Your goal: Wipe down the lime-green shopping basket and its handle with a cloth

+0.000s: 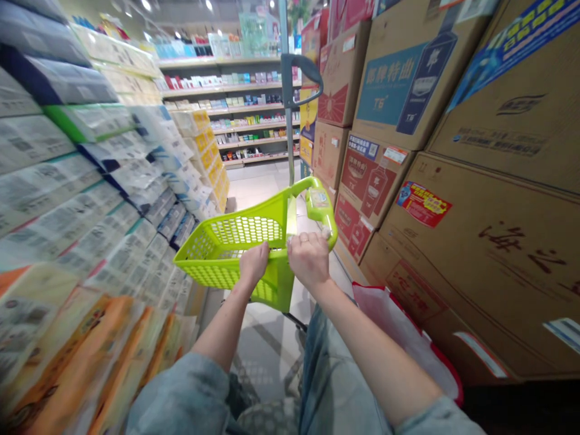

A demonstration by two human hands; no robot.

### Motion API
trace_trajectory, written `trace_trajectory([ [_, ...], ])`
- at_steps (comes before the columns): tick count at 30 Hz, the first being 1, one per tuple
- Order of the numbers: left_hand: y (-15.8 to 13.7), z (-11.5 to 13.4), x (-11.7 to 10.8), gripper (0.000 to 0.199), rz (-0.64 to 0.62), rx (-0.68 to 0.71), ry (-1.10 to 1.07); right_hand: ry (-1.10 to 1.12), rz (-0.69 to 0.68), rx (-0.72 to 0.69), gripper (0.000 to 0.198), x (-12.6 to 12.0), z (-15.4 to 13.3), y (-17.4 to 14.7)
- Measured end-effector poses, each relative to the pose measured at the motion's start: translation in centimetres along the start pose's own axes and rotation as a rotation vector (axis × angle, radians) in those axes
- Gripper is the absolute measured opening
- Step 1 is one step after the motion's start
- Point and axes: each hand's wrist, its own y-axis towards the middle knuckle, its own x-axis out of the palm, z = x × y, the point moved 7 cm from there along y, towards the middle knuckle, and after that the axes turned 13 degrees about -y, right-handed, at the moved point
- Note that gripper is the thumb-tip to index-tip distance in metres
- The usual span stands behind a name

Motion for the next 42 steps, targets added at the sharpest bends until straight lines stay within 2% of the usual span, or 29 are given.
trace_trajectory([
  [9,0.5,-0.3,0.3,0.059,0.083,-0.032,-0.092,-0.006,-0.142,-0.068,0.039,1.3,-1.6,2.6],
  [13,0.5,0.2,0.3,0.054,0.124,0.081,-0.135,-0.006,-0.239,-0.108,0.034,2.0,-1.5,3.5],
  [16,0.1,0.5,0.5,0.049,0.119,0.201,-0.171,-0.029,-0.245,-0.098,0.035,2.3,-0.7,4.1],
  [21,-0.2,0.3,0.8,0.038,0.12,0.288,-0.29,-0.024,-0.163,-0.128,0.041,2.6,0.4,4.6],
  [26,0.4,0.8,1.3,0.038,0.092,0.3,-0.264,-0.008,-0.124,-0.13,0.043,3.3,1.2,5.2],
  [31,1.1,1.0,1.7,0.035,0.12,0.261,-0.237,-0.015,-0.036,-0.111,0.04,4.3,1.3,6.6],
  [35,1.2,0.7,1.6,0.036,0.156,0.205,-0.173,0.057,0.077,-0.026,0.039,5.0,0.9,6.9],
  [38,1.1,0.3,1.3,0.037,0.161,0.173,-0.128,0.179,0.229,0.061,0.037,5.4,-0.2,5.3],
  [40,0.9,0.1,1.2,0.037,0.162,0.163,-0.112,0.28,0.33,0.068,0.034,6.1,-1.6,3.3],
  [42,0.8,-0.2,1.0,0.037,0.164,0.155,-0.105,0.364,0.394,0.098,0.039,7.1,-2.9,1.1],
])
